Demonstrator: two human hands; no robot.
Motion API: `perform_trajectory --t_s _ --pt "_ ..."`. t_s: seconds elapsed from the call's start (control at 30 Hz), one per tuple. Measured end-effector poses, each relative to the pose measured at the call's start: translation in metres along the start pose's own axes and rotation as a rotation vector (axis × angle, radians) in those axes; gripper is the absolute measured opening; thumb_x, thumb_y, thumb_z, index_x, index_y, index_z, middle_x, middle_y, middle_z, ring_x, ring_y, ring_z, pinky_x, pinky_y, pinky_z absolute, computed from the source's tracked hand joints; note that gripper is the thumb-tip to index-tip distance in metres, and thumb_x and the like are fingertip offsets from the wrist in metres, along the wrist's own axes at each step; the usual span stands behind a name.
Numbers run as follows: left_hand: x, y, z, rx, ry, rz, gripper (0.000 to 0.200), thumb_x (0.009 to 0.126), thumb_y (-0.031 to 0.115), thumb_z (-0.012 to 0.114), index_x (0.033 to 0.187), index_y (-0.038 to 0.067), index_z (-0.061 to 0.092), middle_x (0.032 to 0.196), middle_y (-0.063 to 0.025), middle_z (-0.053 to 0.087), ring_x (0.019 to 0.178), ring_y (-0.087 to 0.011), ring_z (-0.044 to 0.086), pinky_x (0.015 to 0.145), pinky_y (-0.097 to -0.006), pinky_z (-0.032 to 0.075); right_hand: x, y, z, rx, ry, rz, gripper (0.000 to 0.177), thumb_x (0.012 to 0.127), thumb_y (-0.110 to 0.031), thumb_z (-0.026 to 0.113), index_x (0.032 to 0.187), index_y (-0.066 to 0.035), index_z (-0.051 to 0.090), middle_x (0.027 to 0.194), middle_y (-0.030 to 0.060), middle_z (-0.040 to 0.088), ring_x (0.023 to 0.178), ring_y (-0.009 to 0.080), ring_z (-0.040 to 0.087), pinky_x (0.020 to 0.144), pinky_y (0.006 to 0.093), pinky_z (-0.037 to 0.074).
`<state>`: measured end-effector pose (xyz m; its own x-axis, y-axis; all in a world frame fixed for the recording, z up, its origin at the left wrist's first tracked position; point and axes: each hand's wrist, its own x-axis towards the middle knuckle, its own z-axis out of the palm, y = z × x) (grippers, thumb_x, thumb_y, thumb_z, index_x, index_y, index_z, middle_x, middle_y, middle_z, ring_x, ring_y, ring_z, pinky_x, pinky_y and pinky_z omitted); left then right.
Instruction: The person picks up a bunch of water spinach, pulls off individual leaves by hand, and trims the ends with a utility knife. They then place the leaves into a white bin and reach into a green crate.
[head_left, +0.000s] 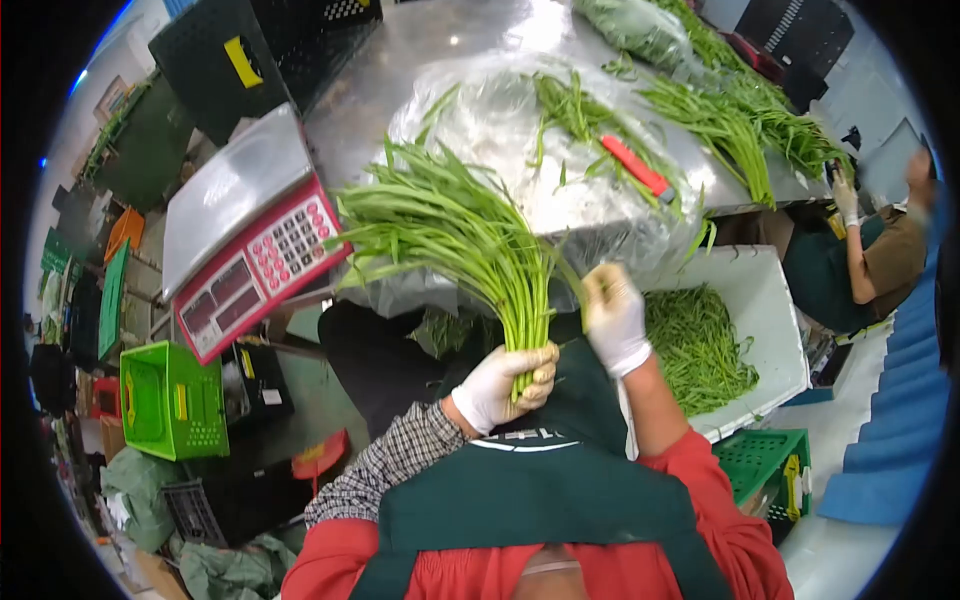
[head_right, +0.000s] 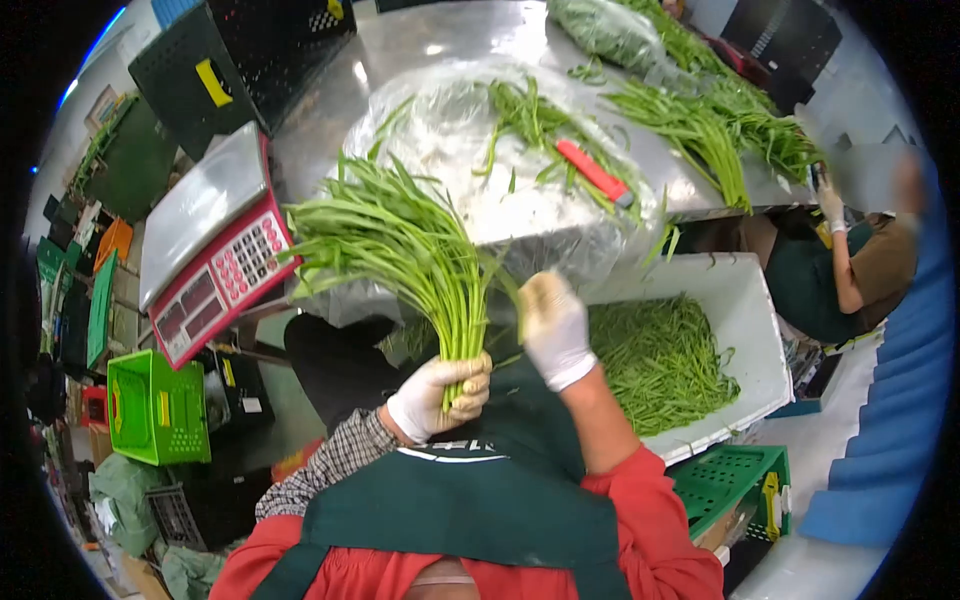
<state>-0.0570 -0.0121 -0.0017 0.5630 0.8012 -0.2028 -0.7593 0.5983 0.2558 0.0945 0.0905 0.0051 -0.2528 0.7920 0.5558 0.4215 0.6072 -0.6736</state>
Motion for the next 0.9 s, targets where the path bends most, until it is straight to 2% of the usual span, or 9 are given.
perform_trajectory --t_s 0.03,0.13,0.27,0.37,0.47,0.6,0.67,0.8,0.9 --pt "0.000 0.001 0.000 0.000 0.015 0.009 0.010 0.089 0.014 0.049 0.087 0.005 0.046 0.065 -0.0010 0.046 0.048 -0.0082 0.040 0.039 -0.0185 0.032 0.002 0.007 -0.008 -0.003 0.070 0.107 0.005 0.082 -0.003 0.055 0.080 -0.002 0.051 0.071 0.0156 0.053 0.061 0.0299 0.053 0.059 0.0340 0.044" --pt "-0.001 0.002 -0.003 0.013 0.077 0.027 0.010 0.089 0.012 0.050 0.092 0.003 0.049 0.065 -0.0025 0.047 0.047 -0.0089 0.041 0.039 -0.0190 0.032 -0.002 0.050 -0.049 0.015 0.112 0.276 0.003 0.086 -0.007 0.054 0.086 -0.005 0.051 0.074 0.0027 0.050 0.069 0.0108 0.047 0.066 0.0258 0.042" --pt "0.001 -0.002 -0.007 0.005 0.093 0.033 0.010 0.088 0.011 0.051 0.093 0.002 0.051 0.066 -0.0038 0.049 0.047 -0.0095 0.041 0.039 -0.0192 0.032 -0.011 0.085 -0.112 -0.100 0.320 0.259 0.005 0.085 -0.007 0.054 0.089 -0.004 0.052 0.079 0.0024 0.050 0.069 0.0098 0.044 0.065 0.0233 0.040" --pt "0.004 -0.002 -0.004 0.022 0.126 0.038 0.009 0.087 0.010 0.052 0.092 0.002 0.051 0.067 -0.0043 0.049 0.047 -0.0097 0.042 0.039 -0.0194 0.033 -0.013 0.079 -0.138 -0.631 0.206 0.306 0.016 0.078 -0.004 0.059 0.093 -0.003 0.056 0.088 0.0074 0.052 0.074 0.0156 0.051 0.070 0.0278 0.044" --pt "0.008 -0.004 -0.001 0.063 0.179 0.049 0.009 0.086 0.009 0.053 0.092 0.002 0.051 0.067 -0.0050 0.050 0.047 -0.0100 0.042 0.038 -0.0197 0.033 -0.008 0.041 -0.101 -0.260 0.127 0.108 0.019 0.075 -0.003 0.062 0.094 -0.003 0.057 0.092 0.0094 0.052 0.079 0.0190 0.054 0.073 0.0291 0.045" --pt "0.008 -0.008 -0.008 0.108 0.204 0.076 0.011 0.084 0.009 0.055 0.092 0.003 0.051 0.069 -0.0058 0.052 0.050 -0.0104 0.046 0.038 -0.0193 0.033 -0.005 -0.033 -0.029 0.141 -0.351 -0.083 0.028 0.074 -0.002 0.062 0.101 -0.003 0.057 0.088 0.0088 0.052 0.071 0.0166 0.055 0.066 0.0279 0.045" --pt "0.007 -0.009 -0.008 0.133 0.216 0.108 0.010 0.083 0.009 0.056 0.090 0.003 0.052 0.069 -0.0061 0.052 0.049 -0.0105 0.047 0.038 -0.0190 0.033 -0.003 -0.041 -0.010 -0.008 -0.503 -0.100 0.026 0.072 -0.002 0.063 0.098 -0.002 0.059 0.084 0.0102 0.053 0.066 0.0194 0.055 0.061 0.0282 0.045" --pt "0.004 -0.006 -0.005 0.162 0.278 0.103 0.010 0.084 0.009 0.056 0.089 0.003 0.051 0.067 -0.0061 0.051 0.047 -0.0104 0.043 0.037 -0.0197 0.032 -0.005 -0.037 -0.002 0.002 -0.486 -0.143 0.010 0.073 0.000 0.061 0.083 -0.002 0.059 0.073 0.0108 0.052 0.064 0.0216 0.054 0.059 0.0288 0.045" --pt "0.006 -0.005 -0.004 0.154 0.281 0.093 0.010 0.085 0.009 0.056 0.090 0.003 0.050 0.066 -0.0056 0.050 0.046 -0.0099 0.042 0.037 -0.0199 0.032 0.000 -0.020 -0.022 -0.045 -0.213 -0.107 0.009 0.074 0.001 0.059 0.082 -0.003 0.058 0.076 0.0128 0.055 0.069 0.0302 0.056 0.063 0.0343 0.046"
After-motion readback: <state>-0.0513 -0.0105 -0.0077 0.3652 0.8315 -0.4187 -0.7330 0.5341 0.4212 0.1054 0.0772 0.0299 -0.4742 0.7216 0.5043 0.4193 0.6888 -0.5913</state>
